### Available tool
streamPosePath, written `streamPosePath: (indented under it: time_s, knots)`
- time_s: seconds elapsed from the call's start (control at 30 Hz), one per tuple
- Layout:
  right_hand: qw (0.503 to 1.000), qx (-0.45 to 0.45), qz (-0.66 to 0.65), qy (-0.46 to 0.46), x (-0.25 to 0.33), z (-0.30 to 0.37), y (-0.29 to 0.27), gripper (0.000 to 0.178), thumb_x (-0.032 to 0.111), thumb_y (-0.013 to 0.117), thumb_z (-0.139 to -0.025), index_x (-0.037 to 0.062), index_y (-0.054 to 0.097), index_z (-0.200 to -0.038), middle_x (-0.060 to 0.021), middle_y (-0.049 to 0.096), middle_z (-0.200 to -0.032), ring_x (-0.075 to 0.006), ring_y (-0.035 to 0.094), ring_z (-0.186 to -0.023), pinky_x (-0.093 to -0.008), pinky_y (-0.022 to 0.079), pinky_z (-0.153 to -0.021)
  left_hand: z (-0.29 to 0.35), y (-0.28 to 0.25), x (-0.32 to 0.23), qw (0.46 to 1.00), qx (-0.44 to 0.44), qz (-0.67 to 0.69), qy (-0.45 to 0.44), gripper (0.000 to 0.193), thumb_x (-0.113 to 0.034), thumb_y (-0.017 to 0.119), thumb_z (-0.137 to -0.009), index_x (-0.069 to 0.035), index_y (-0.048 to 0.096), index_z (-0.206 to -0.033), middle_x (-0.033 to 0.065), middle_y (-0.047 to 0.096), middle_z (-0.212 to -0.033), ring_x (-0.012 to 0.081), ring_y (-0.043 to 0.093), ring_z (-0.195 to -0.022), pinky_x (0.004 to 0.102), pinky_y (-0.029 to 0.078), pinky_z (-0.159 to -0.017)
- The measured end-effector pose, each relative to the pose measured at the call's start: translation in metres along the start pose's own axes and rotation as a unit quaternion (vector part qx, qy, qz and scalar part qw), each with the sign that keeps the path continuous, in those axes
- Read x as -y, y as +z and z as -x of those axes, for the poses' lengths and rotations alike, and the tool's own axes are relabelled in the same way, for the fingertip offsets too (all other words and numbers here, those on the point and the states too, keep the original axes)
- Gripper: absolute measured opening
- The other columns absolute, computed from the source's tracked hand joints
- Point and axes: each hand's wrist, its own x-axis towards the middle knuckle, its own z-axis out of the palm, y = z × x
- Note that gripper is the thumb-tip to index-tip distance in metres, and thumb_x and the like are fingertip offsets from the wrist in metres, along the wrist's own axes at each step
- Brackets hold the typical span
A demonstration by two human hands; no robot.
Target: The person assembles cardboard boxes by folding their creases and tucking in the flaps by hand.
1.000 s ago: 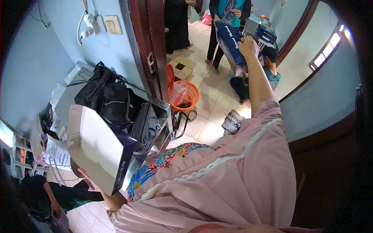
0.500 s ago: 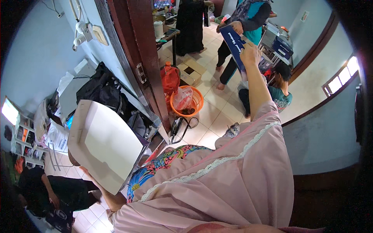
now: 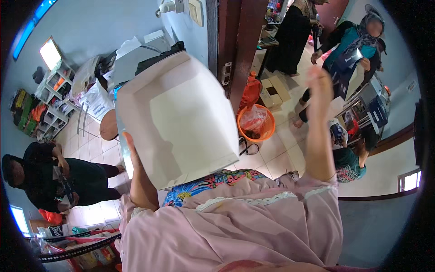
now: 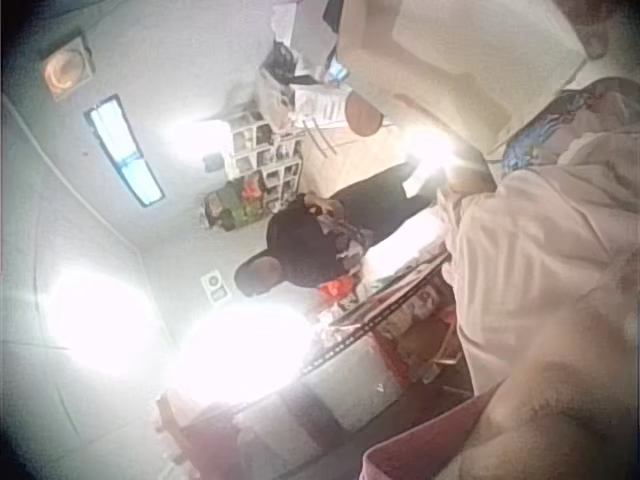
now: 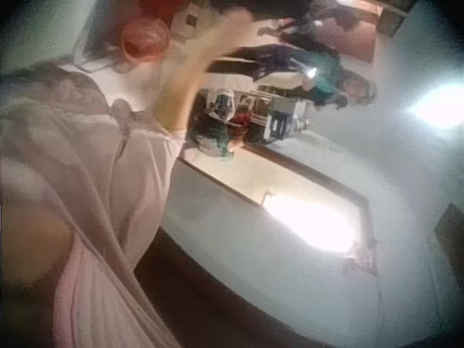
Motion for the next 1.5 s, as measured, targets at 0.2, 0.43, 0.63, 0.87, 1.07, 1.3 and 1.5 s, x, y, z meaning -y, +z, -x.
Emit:
streamPosePath:
  time_s: [0.2, 0.43, 0.63, 0.87, 1.07, 1.3, 1.5]
  knots:
    - [0.921, 0.277, -0.237, 0.138, 0.058, 0.092, 0.115, 0.07, 0.049, 0.034, -0.098, 0.0018, 0.016, -0.147, -0.0178, 0.028, -0.147, -0.0263, 0.028, -0.135, -0.0355, 0.022, -0.11, -0.007, 0.061, 0.008, 0.987, 0.13, 0.097, -0.016, 0.075, -0.065, 0.035, -0.091, -0.008, 0.033, -0.14, 0.01, 0.048, -0.131, 0.0242, 0.051, -0.115, 0.0367, 0.045, -0.093]
    - [0.938, 0.32, -0.131, 0.015, 0.063, 0.099, 0.128, 0.07, 0.037, 0.042, -0.098, -0.0059, 0.012, -0.145, -0.0206, 0.024, -0.148, -0.0273, 0.023, -0.138, -0.0369, 0.019, -0.111, 0.001, 0.097, 0.017, 0.981, -0.065, -0.179, 0.032, 0.053, -0.042, 0.031, -0.101, -0.004, 0.037, -0.137, 0.0117, 0.051, -0.124, 0.02, 0.054, -0.108, 0.0312, 0.047, -0.089]
    - [0.947, 0.315, -0.063, -0.028, 0.057, 0.091, 0.133, 0.074, 0.035, 0.05, -0.095, -0.0073, 0.013, -0.143, -0.0271, 0.025, -0.145, -0.0357, 0.026, -0.135, -0.04, 0.02, -0.11, -0.003, 0.089, 0.024, 0.967, -0.093, -0.232, 0.041, 0.052, -0.041, 0.037, -0.1, 0.001, 0.046, -0.129, 0.0125, 0.058, -0.112, 0.0185, 0.06, -0.094, 0.0287, 0.049, -0.078]
    - [0.938, 0.261, 0.144, -0.178, 0.105, 0.087, 0.129, 0.08, 0.041, 0.063, -0.084, -0.0072, 0.028, -0.138, -0.0277, 0.032, -0.14, -0.0459, 0.025, -0.132, -0.0483, 0.022, -0.108, 0.009, 0.121, 0.02, 0.968, -0.069, -0.202, 0.131, 0.04, -0.033, 0.039, -0.101, 0.001, 0.048, -0.12, 0.0077, 0.058, -0.104, 0.0128, 0.056, -0.091, 0.0257, 0.047, -0.077]
    - [0.876, 0.359, 0.161, -0.279, 0.152, 0.119, 0.128, 0.07, 0.037, 0.068, -0.081, 0.0037, 0.039, -0.135, -0.0215, 0.042, -0.135, -0.0402, 0.039, -0.125, -0.0441, 0.032, -0.103, 0.024, 0.123, 0.024, 0.984, -0.06, -0.106, 0.132, 0.026, -0.03, 0.038, -0.101, -0.007, 0.045, -0.111, 0.0038, 0.054, -0.093, 0.0126, 0.055, -0.083, 0.0281, 0.047, -0.074]
    - [0.786, 0.613, 0.08, -0.012, 0.168, 0.109, 0.11, 0.061, 0.013, 0.059, -0.082, -0.0025, 0.034, -0.135, -0.0203, 0.065, -0.1, -0.0322, 0.065, -0.084, -0.0373, 0.05, -0.08, 0.04, 0.113, 0.017, 0.916, -0.086, -0.29, 0.262, 0.053, -0.024, 0.046, -0.097, -0.004, 0.022, -0.14, 0.0161, 0.041, -0.135, 0.028, 0.036, -0.129, 0.038, 0.027, -0.107]
    - [0.677, 0.716, -0.092, 0.141, 0.162, 0.035, 0.065, 0.057, 0.005, 0.058, -0.075, -0.006, 0.045, -0.13, -0.009, 0.061, -0.113, -0.0131, 0.057, -0.102, -0.0277, 0.045, -0.09, 0.054, 0.136, -0.081, 0.546, 0.073, -0.758, 0.35, 0.054, -0.031, 0.057, -0.089, -0.004, 0.044, -0.134, 0.0166, 0.046, -0.136, 0.0361, 0.033, -0.133, 0.0461, 0.022, -0.108]
